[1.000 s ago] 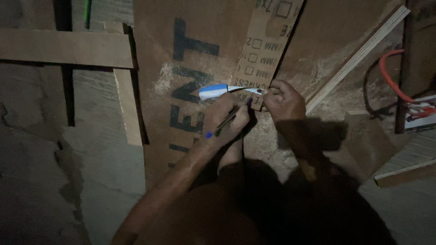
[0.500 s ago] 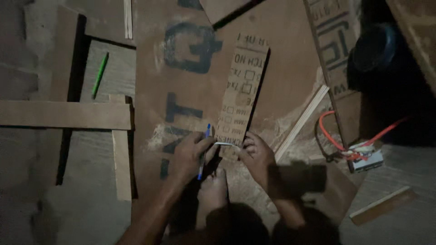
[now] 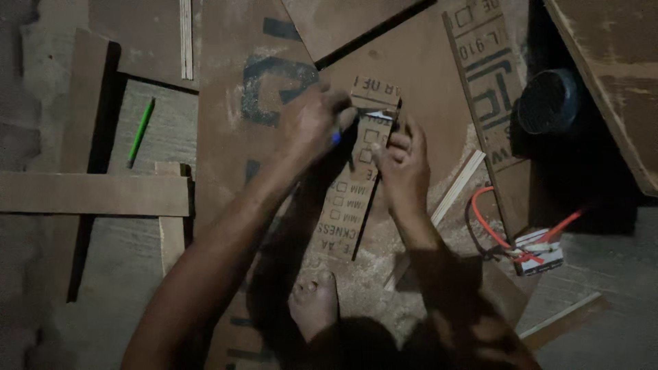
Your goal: The person measures and marks wooden planks with a tape measure and pen, then uses a circular saw to cut the wood along the marked lines. The person repeats the measuring, marking, and cutting process on multiple pieces of wood.
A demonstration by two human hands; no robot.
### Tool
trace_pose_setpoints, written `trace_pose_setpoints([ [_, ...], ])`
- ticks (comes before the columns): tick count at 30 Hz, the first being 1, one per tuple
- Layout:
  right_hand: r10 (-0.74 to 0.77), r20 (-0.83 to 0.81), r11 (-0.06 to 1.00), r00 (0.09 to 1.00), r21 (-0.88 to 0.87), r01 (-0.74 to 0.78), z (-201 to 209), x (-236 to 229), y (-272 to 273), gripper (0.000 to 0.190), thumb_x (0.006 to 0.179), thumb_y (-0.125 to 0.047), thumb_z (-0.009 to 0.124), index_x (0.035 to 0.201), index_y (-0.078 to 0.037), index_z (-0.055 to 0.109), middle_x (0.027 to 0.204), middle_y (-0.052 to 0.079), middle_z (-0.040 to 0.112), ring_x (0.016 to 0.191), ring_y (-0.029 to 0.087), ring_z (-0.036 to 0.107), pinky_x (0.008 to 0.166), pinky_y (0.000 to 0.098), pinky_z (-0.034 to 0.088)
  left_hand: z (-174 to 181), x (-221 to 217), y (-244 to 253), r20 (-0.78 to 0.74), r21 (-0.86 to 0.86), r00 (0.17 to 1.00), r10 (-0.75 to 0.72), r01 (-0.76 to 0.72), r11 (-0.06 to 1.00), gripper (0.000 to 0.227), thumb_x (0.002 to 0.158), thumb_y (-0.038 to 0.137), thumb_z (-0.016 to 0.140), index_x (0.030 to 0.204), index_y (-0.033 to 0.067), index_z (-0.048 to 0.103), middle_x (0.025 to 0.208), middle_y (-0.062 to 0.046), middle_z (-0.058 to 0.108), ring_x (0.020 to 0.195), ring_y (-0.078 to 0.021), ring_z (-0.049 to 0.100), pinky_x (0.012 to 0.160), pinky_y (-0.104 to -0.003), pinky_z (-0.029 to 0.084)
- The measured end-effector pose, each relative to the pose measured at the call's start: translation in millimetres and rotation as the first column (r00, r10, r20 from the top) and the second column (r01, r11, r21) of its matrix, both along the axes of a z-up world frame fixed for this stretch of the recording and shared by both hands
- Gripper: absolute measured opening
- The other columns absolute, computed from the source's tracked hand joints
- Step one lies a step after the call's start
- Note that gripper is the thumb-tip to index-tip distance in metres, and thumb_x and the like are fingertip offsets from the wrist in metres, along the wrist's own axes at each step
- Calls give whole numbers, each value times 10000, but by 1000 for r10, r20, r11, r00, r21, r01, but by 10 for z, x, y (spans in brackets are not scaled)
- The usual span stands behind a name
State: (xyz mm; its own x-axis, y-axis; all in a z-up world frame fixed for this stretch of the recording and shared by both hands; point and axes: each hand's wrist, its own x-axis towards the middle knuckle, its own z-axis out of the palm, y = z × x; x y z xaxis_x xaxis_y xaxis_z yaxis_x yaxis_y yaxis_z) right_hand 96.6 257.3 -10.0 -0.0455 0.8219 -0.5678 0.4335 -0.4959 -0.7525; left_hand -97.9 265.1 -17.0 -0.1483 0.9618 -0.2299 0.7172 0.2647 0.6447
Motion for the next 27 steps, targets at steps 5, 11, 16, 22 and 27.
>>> trace_pose_setpoints([
  [5,67,-30,965,997,258,-57,-129,-17,46,736,909,7,726,1569,-29,403,1247,98,572,1016,155,646,815,277,611,-4,-31,75,4,11,997,-82,82,997,357,963,351,700,1210,97,740,1029,-169,719,894,-332,716,760,-473,584],
  [11,88,103,937,991,330,-118,-252,-19,-20,679,888,16,761,1521,-69,531,1164,67,552,930,120,625,800,255,571,-22,-72,119,27,11,999,-23,23,1000,269,986,311,699,1137,96,760,999,-164,732,901,-355,717,780,-491,574],
  [16,153,141,942,978,278,-187,-241,-4,35,689,897,-1,748,1533,-54,489,1193,69,518,958,111,603,802,245,581,-41,-95,147,-4,131,999,-38,38,991,255,919,281,752,1076,81,765,991,-179,720,876,-356,716,723,-482,569],
  [22,151,88,948,985,270,-169,-289,22,19,659,909,16,709,1533,-45,507,1216,68,521,986,131,588,844,263,568,-84,-139,88,16,136,999,-39,36,990,258,919,259,779,1091,68,752,964,-164,730,891,-347,720,767,-485,569],
  [27,240,195,917,951,277,-288,-318,60,50,650,949,-1,728,1548,-32,478,1255,88,493,1034,149,586,894,291,569,-71,-124,51,76,132,996,-40,30,991,290,914,301,775,1098,81,735,957,-132,732,872,-303,730,755,-450,587],
])
